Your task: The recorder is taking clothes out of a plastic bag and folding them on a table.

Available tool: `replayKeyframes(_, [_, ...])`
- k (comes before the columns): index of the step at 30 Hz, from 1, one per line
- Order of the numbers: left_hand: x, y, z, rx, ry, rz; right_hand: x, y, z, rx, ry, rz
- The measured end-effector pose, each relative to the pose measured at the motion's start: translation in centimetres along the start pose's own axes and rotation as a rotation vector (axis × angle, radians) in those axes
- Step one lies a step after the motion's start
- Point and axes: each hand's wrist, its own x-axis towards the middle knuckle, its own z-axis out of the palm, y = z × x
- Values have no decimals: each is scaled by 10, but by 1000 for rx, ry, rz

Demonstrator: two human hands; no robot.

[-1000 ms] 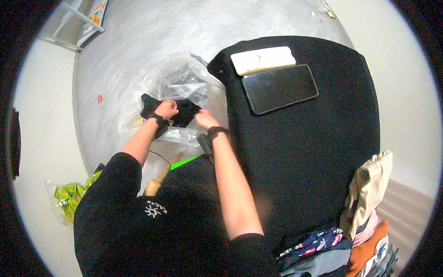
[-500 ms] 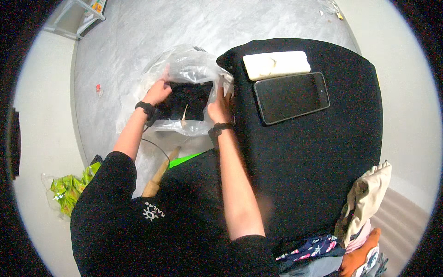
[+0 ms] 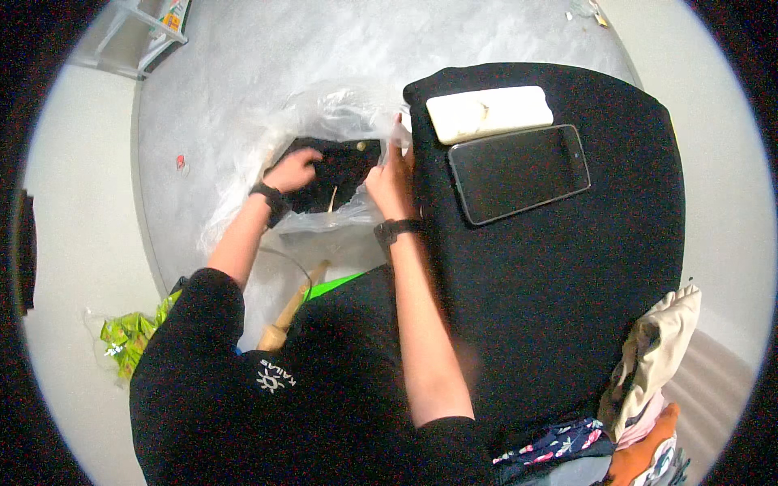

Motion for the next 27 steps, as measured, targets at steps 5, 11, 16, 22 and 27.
replayKeyframes(5, [-11,-54,59,288,281,-618,3,1,-8,140,-28,-32])
replayKeyframes(11, [-16,-72,64,218,46,-479,4,-13,-13,109,3,-87])
replayKeyframes(16, [-35,-25,65,130,-197,-213,7,-15,-12,169,55,-129])
replayKeyframes(22, [-36,7,70,194,-446,-141,7,-12,-10,151,-20,-90])
replayKeyframes(27, [-9,-2,49,55,-450,-134,6,-16,-13,150,106,-155])
